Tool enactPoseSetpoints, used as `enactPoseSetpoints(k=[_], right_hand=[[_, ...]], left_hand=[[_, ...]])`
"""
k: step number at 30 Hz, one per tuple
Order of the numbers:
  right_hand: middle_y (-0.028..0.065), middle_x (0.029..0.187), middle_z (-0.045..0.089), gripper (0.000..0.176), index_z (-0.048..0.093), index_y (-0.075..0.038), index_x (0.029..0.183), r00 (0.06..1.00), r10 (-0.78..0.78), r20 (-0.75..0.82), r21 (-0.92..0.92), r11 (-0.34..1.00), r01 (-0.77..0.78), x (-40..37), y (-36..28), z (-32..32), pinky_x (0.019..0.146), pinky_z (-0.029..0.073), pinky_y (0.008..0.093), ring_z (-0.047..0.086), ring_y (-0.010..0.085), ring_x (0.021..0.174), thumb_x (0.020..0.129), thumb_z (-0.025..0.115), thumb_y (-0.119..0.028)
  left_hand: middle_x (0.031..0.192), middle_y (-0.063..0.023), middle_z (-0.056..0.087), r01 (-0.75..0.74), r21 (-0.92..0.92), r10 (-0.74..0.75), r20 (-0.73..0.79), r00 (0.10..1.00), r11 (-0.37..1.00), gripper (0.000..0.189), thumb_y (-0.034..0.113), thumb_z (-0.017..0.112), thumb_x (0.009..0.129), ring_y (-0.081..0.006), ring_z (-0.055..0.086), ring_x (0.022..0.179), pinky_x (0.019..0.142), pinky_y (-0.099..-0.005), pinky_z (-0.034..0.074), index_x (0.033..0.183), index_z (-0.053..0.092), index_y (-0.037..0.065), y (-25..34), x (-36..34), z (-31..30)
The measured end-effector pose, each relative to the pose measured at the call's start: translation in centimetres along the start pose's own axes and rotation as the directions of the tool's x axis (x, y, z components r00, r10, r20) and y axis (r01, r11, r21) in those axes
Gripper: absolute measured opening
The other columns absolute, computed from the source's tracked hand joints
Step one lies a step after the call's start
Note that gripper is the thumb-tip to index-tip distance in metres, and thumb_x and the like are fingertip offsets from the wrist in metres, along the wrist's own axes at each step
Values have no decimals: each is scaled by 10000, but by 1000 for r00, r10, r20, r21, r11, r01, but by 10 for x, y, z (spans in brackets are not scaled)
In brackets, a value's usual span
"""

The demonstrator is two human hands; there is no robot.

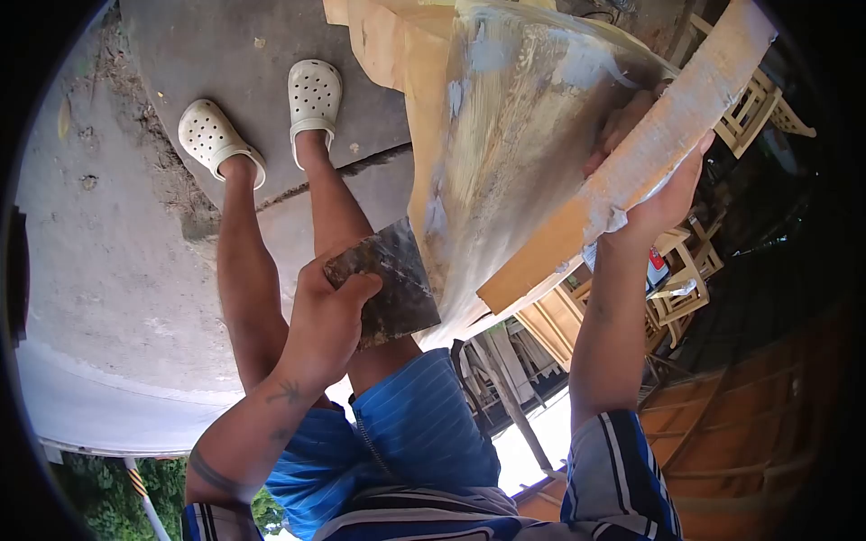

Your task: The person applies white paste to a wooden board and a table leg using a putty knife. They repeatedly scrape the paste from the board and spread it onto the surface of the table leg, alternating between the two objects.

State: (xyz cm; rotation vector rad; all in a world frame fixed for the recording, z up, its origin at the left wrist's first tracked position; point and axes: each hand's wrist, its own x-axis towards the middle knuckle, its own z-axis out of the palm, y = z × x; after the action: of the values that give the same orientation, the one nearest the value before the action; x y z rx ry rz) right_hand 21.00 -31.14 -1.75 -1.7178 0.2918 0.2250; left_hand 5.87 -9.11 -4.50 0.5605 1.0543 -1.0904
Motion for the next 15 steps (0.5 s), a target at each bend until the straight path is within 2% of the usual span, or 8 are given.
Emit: enactPoseSetpoints(k=[3,6,8,15], right_hand=[[94,621,456,500,482,45,1167,992,-66,108,10,998,65,1,4,-6,387,353,233,403,141,441,1028,249,-375],[114,659,482,448,475,68,1193,987,-57,151,134,990,37,4,7,-14,392,390,234,415,151,445,1004,338,-314],[137,701,508,419,469,80,1204,973,-73,218,213,977,25,7,9,-16,408,430,234,439,162,457,979,407,-268],[152,710,504,432,447,87,1222,960,-109,256,236,971,47,8,11,-18,406,428,238,446,173,456,984,387,-268]], left_hand=[[809,-126,659,-50,10,50,-16,999,999,327,17,517,818,-164,616,704,655,-292,473,1120,610,-67,-12,5,1],[814,-146,662,-19,120,21,-14,1000,993,327,31,518,819,-179,634,709,662,-300,482,1120,618,-47,-11,5,2],[807,-152,659,-1,109,3,-17,1000,994,328,36,515,821,-187,640,707,661,-301,484,1123,619,-38,-8,4,5],[791,-144,651,-89,139,96,-41,995,986,332,33,505,826,-188,636,696,653,-309,482,1133,607,-41,-5,6,12]])
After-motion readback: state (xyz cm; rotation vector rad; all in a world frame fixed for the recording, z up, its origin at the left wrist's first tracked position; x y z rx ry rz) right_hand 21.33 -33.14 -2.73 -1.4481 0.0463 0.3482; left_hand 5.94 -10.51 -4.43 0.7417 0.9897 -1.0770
